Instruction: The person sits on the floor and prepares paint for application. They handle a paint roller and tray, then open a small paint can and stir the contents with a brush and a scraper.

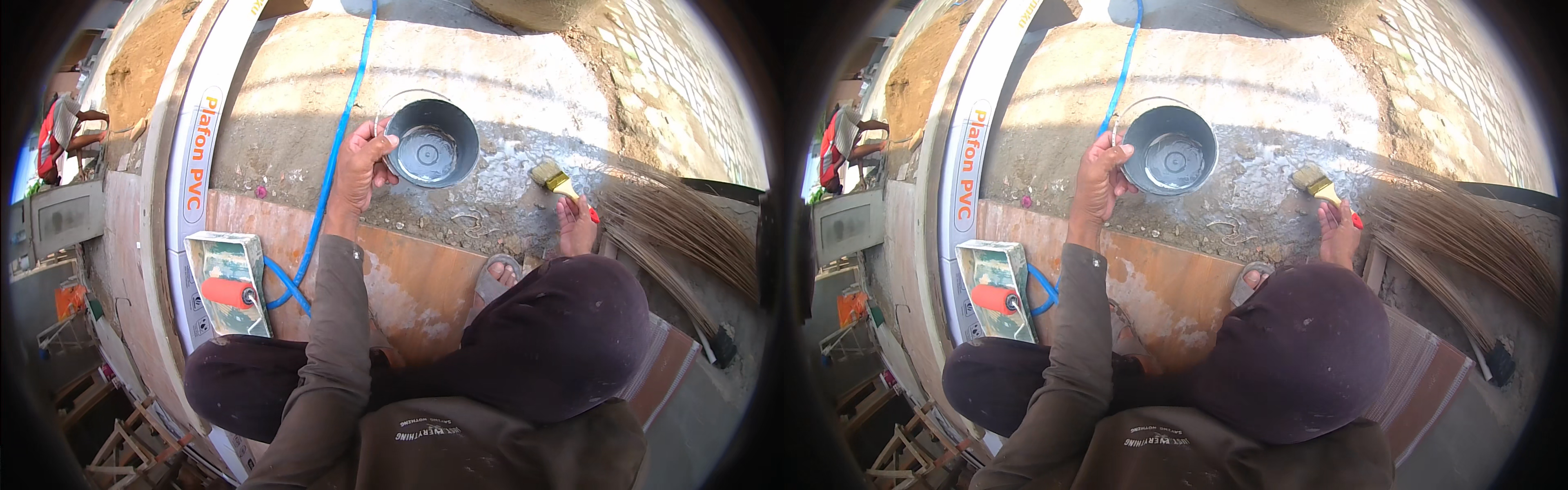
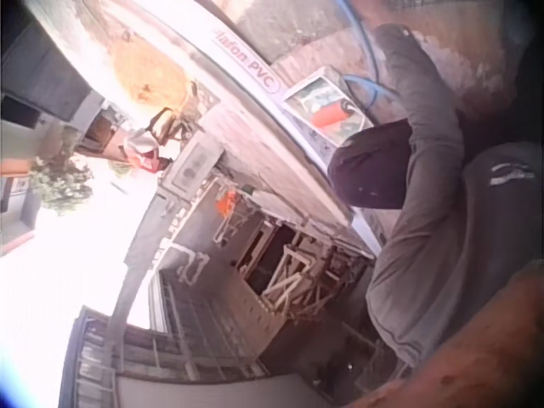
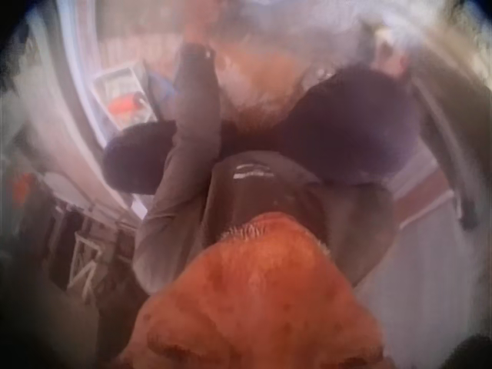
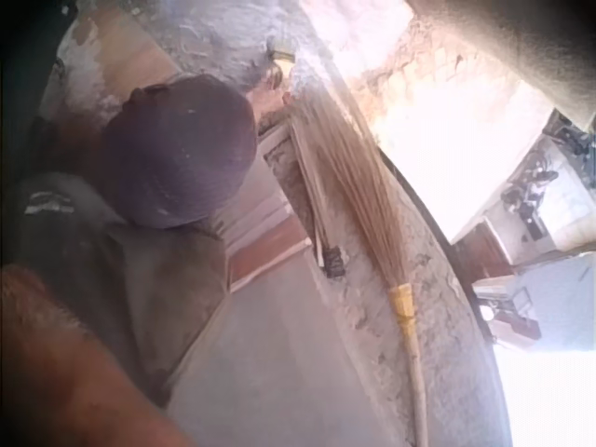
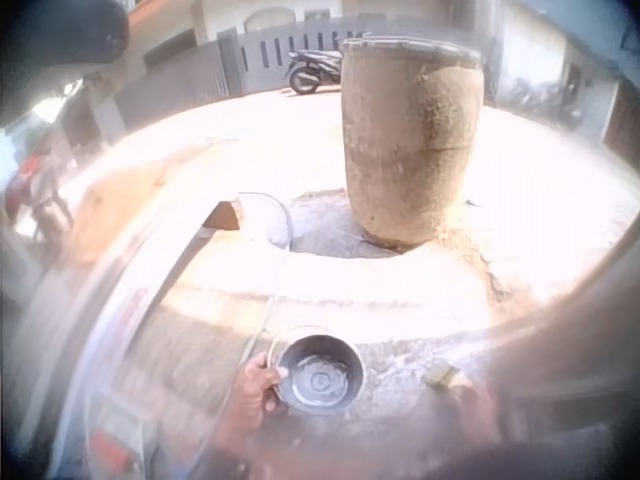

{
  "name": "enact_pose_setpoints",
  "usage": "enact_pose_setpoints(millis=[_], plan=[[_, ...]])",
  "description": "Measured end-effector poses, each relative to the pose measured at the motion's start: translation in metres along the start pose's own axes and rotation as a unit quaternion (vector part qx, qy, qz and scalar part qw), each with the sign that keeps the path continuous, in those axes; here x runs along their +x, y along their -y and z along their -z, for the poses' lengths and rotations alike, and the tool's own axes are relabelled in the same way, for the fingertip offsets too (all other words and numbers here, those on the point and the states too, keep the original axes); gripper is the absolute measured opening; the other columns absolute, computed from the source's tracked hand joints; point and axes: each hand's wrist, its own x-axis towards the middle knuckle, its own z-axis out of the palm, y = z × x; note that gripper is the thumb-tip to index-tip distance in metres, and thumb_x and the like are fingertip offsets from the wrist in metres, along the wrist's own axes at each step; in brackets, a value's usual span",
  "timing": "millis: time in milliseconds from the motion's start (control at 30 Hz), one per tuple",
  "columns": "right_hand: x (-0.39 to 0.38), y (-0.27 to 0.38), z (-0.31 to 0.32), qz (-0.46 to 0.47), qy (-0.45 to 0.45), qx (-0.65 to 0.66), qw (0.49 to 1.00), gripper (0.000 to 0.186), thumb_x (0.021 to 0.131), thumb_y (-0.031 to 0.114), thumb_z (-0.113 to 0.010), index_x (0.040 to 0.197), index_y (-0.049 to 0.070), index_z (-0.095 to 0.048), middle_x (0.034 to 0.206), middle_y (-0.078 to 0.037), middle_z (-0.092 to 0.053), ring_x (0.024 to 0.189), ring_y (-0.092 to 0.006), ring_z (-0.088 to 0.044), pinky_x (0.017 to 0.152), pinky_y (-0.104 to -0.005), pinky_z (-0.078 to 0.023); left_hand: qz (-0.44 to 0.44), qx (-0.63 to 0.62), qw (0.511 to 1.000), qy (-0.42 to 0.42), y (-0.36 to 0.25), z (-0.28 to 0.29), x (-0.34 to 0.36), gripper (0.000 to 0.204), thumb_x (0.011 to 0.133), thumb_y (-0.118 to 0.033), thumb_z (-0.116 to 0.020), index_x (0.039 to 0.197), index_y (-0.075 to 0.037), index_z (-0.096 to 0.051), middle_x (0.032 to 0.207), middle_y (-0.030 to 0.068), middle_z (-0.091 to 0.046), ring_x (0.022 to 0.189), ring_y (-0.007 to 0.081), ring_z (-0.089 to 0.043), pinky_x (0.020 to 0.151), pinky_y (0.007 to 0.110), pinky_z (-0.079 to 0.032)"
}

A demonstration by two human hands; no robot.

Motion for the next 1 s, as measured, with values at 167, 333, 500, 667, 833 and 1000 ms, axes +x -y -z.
enact_pose_setpoints(millis=[167, 333, 500, 667, 833, 1000], plan=[[-0.012, -0.001, 0.029, -0.096, 0.000, -0.020, 0.995, 0.039, 0.102, 0.032, -0.064, 0.123, -0.001, -0.057, 0.105, -0.016, -0.067, 0.098, -0.0261, -0.070, 0.091, -0.0382, -0.060, 0.021, 0.013, 0.999, 0.033, -0.004, 0.011, -0.002, 0.043, 0.082, -0.026, -0.072, 0.114, 0.002, -0.066, 0.077, 0.0013, -0.066, 0.043, 0.0033, -0.045, 0.041, 0.019, -0.041], [-0.041, 0.002, 0.102, -0.104, 0.077, -0.435, 0.891, 0.041, 0.102, 0.033, -0.064, 0.124, -0.001, -0.056, 0.100, -0.013, -0.067, 0.089, -0.0195, -0.067, 0.085, -0.0345, -0.057, 0.017, 0.026, 0.996, 0.086, -0.013, 0.010, 0.008, 0.054, 0.082, -0.023, -0.073, 0.127, 0.004, -0.060, 0.086, 0.0009, -0.068, 0.056, 0.0019, -0.057, 0.042, 0.016, -0.041], [-0.101, -0.015, 0.139, -0.277, -0.016, -0.298, 0.913, 0.041, 0.103, 0.032, -0.062, 0.127, 0.000, -0.053, 0.095, -0.011, -0.064, 0.083, -0.0183, -0.064, 0.078, -0.0331, -0.054, 0.031, 0.052, 0.996, 0.061, -0.024, 0.013, -0.003, 0.027, 0.084, -0.021, -0.073, 0.100, -0.003, -0.060, 0.090, 0.0028, -0.070, 0.058, 0.0042, -0.055, 0.046, 0.020, -0.042], [-0.138, -0.012, 0.155, -0.308, -0.029, -0.306, 0.900, 0.041, 0.104, 0.031, -0.060, 0.129, 0.000, -0.050, 0.090, -0.010, -0.061, 0.077, -0.0171, -0.061, 0.072, -0.0317, -0.051, 0.034, 0.151, 0.988, -0.004, 0.000, 0.030, 0.012, 0.024, 0.085, -0.024, -0.074, 0.098, -0.005, -0.067, 0.081, 0.0006, -0.066, 0.055, 0.0044, -0.053, 0.047, 0.021, -0.040], [-0.151, -0.006, 0.137, -0.305, -0.005, -0.330, 0.893, 0.041, 0.105, 0.030, -0.059, 0.132, 0.001, -0.047, 0.086, -0.008, -0.058, 0.071, -0.0159, -0.057, 0.066, -0.0304, -0.048, 0.021, 0.253, 0.966, -0.050, 0.035, 0.041, 0.018, 0.031, 0.083, -0.028, -0.075, 0.076, -0.007, -0.054, 0.077, 0.0022, -0.063, 0.061, 0.0105, -0.051, 0.053, 0.029, -0.041], [-0.151, 0.001, 0.099, -0.274, 0.041, -0.364, 0.889, 0.042, 0.106, 0.029, -0.057, 0.135, 0.002, -0.044, 0.081, -0.006, -0.054, 0.064, -0.0147, -0.054, 0.059, -0.0290, -0.045, -0.014, 0.366, 0.924, -0.111, 0.049, 0.036, 0.019, 0.045, 0.079, -0.040, -0.073, 0.072, -0.003, -0.048, 0.067, 0.0119, -0.054, 0.068, 0.0251, -0.054, 0.064, 0.041, -0.044]])
